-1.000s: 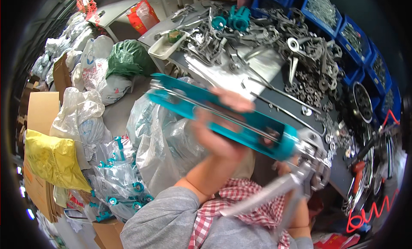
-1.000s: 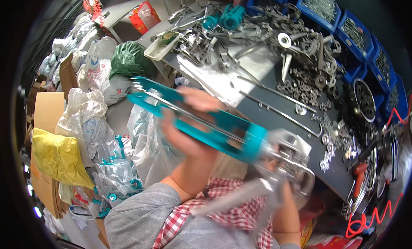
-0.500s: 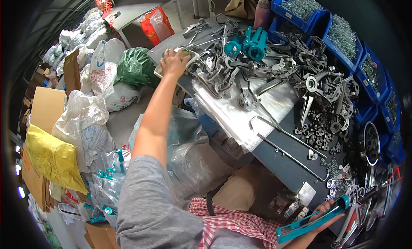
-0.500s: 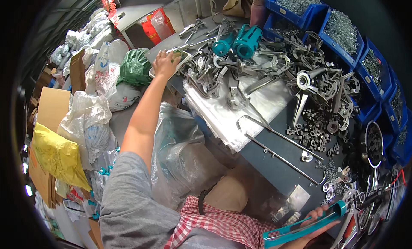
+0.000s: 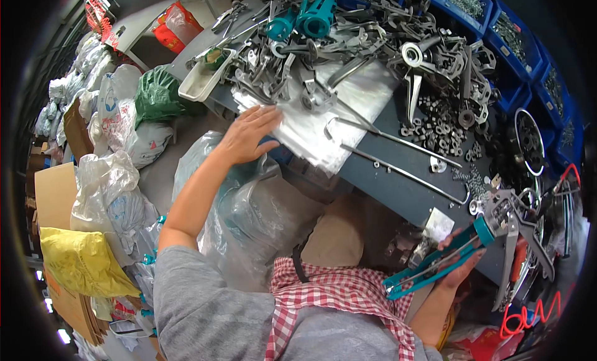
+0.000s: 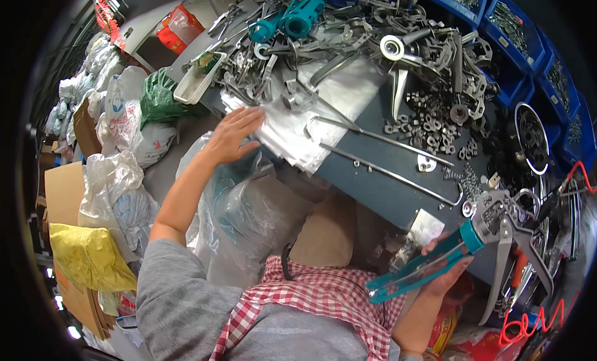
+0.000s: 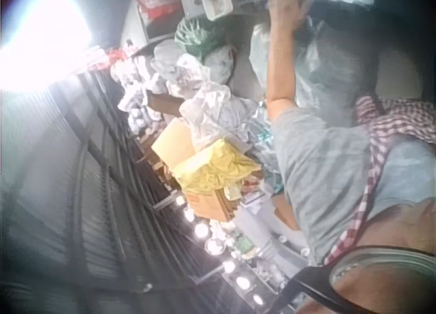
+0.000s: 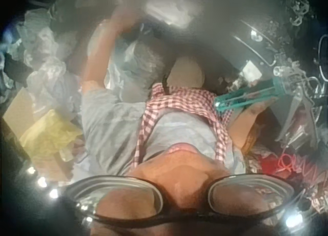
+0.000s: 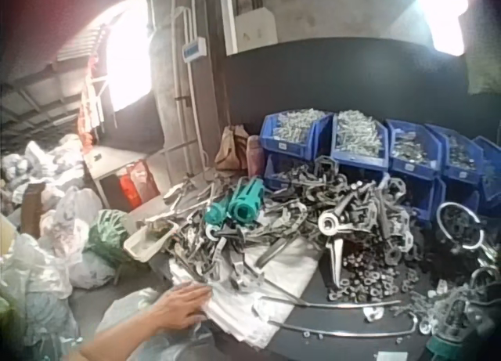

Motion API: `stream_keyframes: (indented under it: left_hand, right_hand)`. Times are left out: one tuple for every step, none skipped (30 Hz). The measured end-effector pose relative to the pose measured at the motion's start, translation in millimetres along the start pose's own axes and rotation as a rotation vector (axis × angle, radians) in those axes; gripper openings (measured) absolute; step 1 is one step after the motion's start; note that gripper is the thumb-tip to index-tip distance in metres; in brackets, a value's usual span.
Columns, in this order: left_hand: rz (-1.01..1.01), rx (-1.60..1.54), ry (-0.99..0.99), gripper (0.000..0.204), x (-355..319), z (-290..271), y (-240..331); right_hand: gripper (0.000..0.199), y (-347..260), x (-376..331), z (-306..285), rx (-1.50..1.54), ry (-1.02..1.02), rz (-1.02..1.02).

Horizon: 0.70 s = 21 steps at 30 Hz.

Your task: The person assembles a sealant gun and other mechanical components by hand, using an electric drill, a heat gun, pliers, and a screwdriver to manipulate washers, nuts, metal plates, and plastic bags.

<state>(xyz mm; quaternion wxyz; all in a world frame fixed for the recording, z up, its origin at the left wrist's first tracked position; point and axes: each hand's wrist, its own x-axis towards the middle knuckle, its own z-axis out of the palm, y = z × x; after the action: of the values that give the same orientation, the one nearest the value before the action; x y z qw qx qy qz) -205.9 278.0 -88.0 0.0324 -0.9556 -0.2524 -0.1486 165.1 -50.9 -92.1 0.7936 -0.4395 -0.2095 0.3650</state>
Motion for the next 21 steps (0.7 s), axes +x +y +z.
stream_keyframes:
  left_hand:
    - [0.001,-0.003,-0.005,0.046,-3,7,3]
    - [-0.085,-0.011,-0.034,0.05,-6,14,1]
    - [-0.168,-0.02,-0.057,0.054,-3,17,2]
    - [-0.121,0.01,0.012,0.049,1,15,8]
    - [-0.118,0.01,0.013,0.049,1,19,1]
    - [-0.104,-0.035,0.04,0.047,5,17,-4]
    - [-0.089,-0.081,0.067,0.045,5,16,-5]
    - [-0.15,-0.085,0.196,0.035,5,18,-1]
    - [-0.142,-0.085,0.201,0.035,13,12,6]
    - [-0.123,-0.091,0.307,0.028,22,7,11]
    - [-0.104,-0.1,0.413,0.021,29,2,14]
    - [-0.059,-0.077,0.417,0.011,33,-4,15]
    - [-0.055,-0.074,0.422,0.011,33,-5,7]
    - [-0.048,-0.123,0.282,0.011,31,-5,-7]
    - [-0.038,-0.173,0.14,0.011,33,-8,-13]
    - [-0.17,-0.191,0.131,0.013,37,-8,-16]
    - [-0.164,-0.19,0.132,0.013,41,-7,-18]
    - [-0.268,-0.21,0.045,0.016,48,-9,-17]
    - [-0.371,-0.23,-0.043,0.02,54,-11,-15]
    - [-0.371,-0.22,-0.051,0.024,58,-14,-13]
    - [-0.364,-0.218,-0.051,0.024,62,-18,-12]
  right_hand:
    - [0.074,-1,0,-2,-0.015,-0.036,0.002]
    - [0.072,1,-2,-9,-0.004,-0.037,0.015]
    - [0.071,2,-2,-13,0.005,-0.039,0.022]
    - [0.071,3,-3,-14,0.005,-0.037,0.02]
    - [0.068,4,-3,-15,0.01,-0.021,0.01]
    - [0.066,3,-3,-13,0.016,-0.004,0.001]
    - [0.062,1,-3,-5,-0.006,-0.019,-0.035]
    - [0.061,0,-5,-4,-0.004,-0.033,-0.043]
    - [0.059,-1,-5,-4,-0.003,-0.048,-0.058]
    - [0.058,0,-4,-6,-0.004,-0.046,-0.055]
    - [0.057,2,-4,-8,-0.006,-0.044,-0.052]
    - [0.055,3,-3,-7,-0.002,-0.049,-0.057]
    - [0.054,3,-3,-6,-0.016,-0.058,-0.072]
    - [0.052,3,-2,-3,-0.034,-0.063,-0.091]
    - [0.051,2,-3,-1,-0.052,-0.062,-0.11]
    - [0.051,2,-4,1,-0.051,-0.059,-0.115]
    - [0.05,2,-4,1,-0.073,-0.062,-0.12]
    - [0.048,1,-4,2,-0.095,-0.063,-0.128]
    - [0.048,2,-3,2,-0.093,-0.058,-0.136]
    - [0.047,2,-3,2,-0.109,-0.058,-0.154]
    - [0.046,3,-4,3,-0.123,-0.057,-0.171]
